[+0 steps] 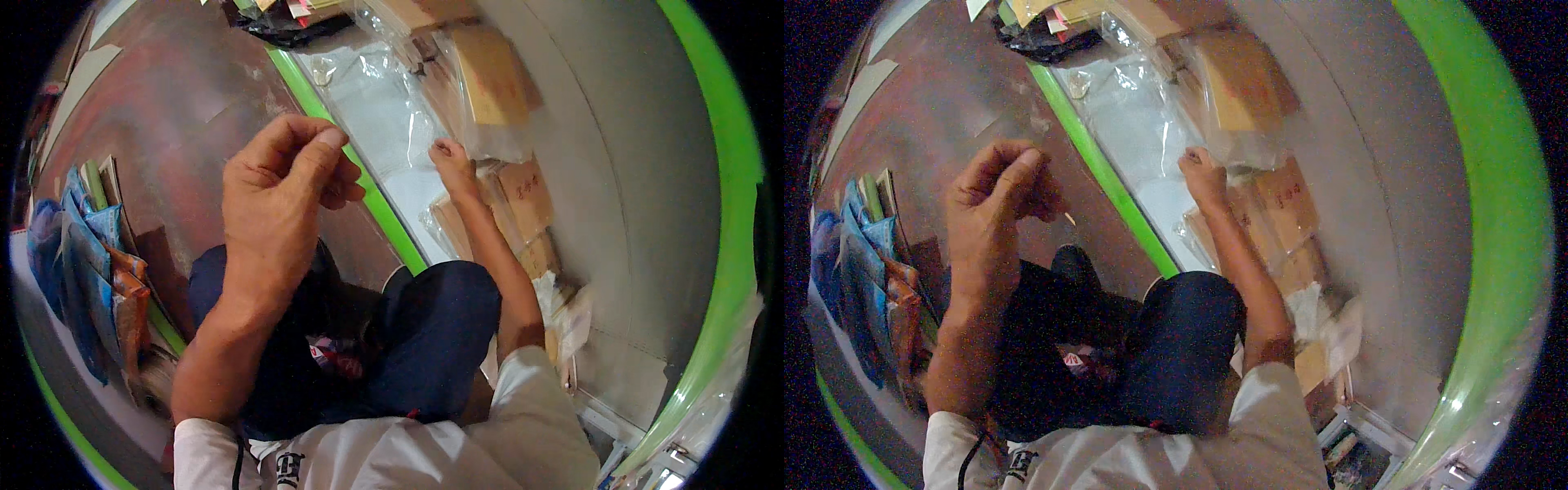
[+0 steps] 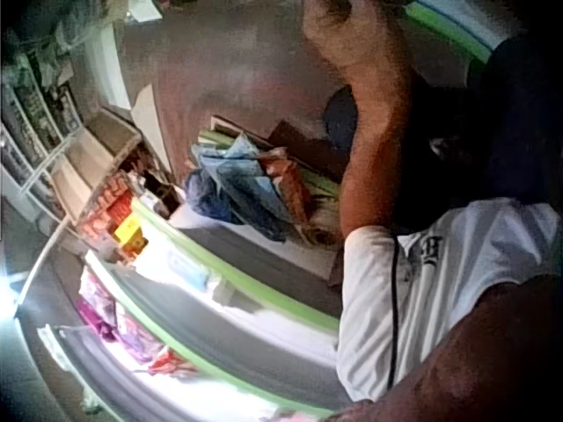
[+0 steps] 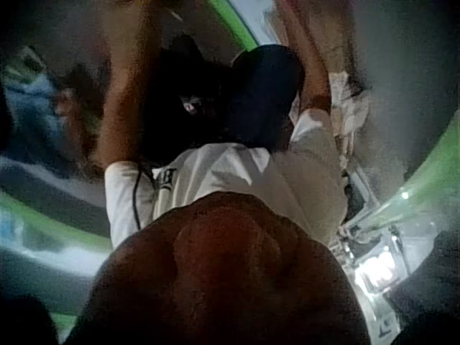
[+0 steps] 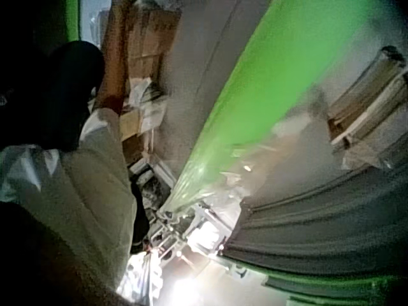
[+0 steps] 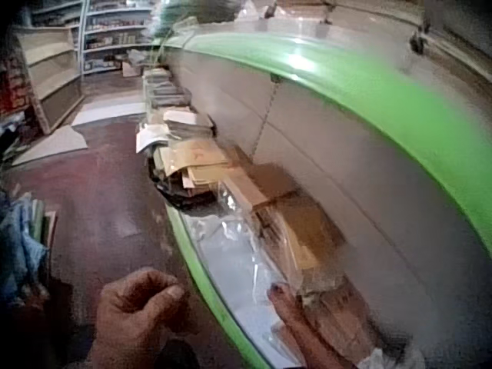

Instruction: The person sits on the floor and handles notebooks, placing them into plastic bags and arranging them on a shelf. They then use a cloth to wipe the shelf surface.

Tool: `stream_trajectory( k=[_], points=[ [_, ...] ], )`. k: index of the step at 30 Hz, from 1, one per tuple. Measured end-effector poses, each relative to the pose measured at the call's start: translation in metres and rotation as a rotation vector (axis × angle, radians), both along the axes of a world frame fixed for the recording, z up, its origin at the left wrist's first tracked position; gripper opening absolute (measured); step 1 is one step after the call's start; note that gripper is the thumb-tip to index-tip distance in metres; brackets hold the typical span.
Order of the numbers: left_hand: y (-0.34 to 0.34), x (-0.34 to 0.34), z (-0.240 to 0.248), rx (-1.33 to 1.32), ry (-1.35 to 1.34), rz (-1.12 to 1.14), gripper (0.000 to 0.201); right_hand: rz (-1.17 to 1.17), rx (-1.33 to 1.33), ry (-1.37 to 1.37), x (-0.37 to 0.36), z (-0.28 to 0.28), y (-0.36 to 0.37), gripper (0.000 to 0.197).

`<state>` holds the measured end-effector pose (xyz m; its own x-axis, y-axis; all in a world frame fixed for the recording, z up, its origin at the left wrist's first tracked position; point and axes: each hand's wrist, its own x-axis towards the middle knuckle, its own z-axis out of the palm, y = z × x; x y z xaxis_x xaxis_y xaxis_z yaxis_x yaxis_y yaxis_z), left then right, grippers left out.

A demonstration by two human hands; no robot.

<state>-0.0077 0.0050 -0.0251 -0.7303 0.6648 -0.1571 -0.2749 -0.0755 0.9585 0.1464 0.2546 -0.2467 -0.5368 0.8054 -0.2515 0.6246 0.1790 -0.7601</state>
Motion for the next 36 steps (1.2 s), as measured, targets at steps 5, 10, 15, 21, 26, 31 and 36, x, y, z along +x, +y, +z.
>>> stream_trajectory(
  k=[5, 10, 15, 21, 26, 31, 36],
  points=[
    [0.005, -0.003, -0.001, 0.007, -0.050, -0.025, 0.014, -0.209, -0.889, 0.953, 0.022, 0.061, -0.024, 0.039],
    [0.009, 0.002, 0.002, 0.006, -0.063, -0.075, 0.014, -0.494, -0.897, 1.145, 0.014, 0.089, 0.000, 0.043],
    [0.013, 0.003, 0.000, 0.045, -0.113, -0.092, 0.015, -0.787, -0.845, 0.967, 0.010, 0.082, 0.040, 0.024],
    [0.015, 0.000, 0.000, 0.026, -0.109, -0.091, 0.015, -1.005, -0.773, 0.859, 0.003, 0.096, 0.057, 0.019],
    [0.013, 0.003, 0.003, -0.004, -0.072, -0.108, 0.016, -0.995, -0.848, 0.883, 0.002, 0.101, 0.061, 0.016],
    [0.012, 0.001, 0.002, -0.034, -0.054, -0.143, 0.017, -1.009, -0.478, 0.587, -0.003, 0.105, 0.056, 0.019],
    [0.013, 0.000, 0.000, -0.048, -0.025, -0.179, 0.018, -0.827, -0.338, 0.687, 0.019, 0.150, 0.008, 0.040]
  ],
)
